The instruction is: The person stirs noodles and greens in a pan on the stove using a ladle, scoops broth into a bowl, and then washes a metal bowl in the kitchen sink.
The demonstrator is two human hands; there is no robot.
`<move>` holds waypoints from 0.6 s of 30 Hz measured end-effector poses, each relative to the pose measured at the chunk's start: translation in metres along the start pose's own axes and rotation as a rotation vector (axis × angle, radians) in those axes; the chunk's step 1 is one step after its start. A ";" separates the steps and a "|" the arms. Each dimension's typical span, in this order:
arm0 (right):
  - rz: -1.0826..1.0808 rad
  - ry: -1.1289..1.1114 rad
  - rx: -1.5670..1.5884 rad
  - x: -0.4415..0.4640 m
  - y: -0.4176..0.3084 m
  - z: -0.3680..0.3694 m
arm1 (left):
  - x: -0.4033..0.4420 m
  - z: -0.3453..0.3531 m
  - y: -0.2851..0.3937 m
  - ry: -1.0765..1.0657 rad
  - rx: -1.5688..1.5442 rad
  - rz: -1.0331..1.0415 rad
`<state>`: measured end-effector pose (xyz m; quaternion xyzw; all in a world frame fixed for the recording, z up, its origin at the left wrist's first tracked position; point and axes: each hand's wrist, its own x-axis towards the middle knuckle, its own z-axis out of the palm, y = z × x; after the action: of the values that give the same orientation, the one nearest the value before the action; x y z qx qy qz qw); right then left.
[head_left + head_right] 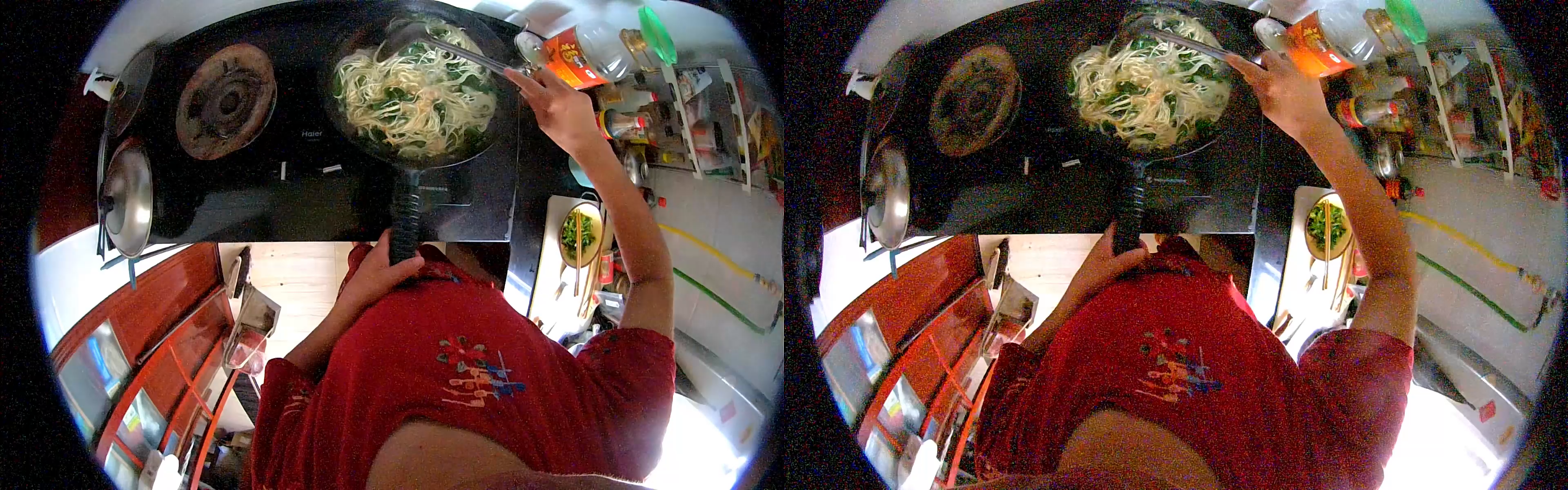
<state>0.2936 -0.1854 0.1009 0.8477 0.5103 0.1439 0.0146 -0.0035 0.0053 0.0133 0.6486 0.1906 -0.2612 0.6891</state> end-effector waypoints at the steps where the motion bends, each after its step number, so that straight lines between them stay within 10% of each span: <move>1: -0.003 0.004 0.009 -0.005 0.001 -0.004 | 0.001 -0.001 -0.004 0.003 0.020 0.005; 18: 0.353 -0.352 0.451 -0.099 -0.028 -0.074 | 0.005 0.005 -0.014 0.004 -0.089 0.016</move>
<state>0.2071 -0.2675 0.1441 0.9167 0.3645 -0.1209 -0.1103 -0.0087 -0.0002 -0.0008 0.6193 0.1982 -0.2459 0.7189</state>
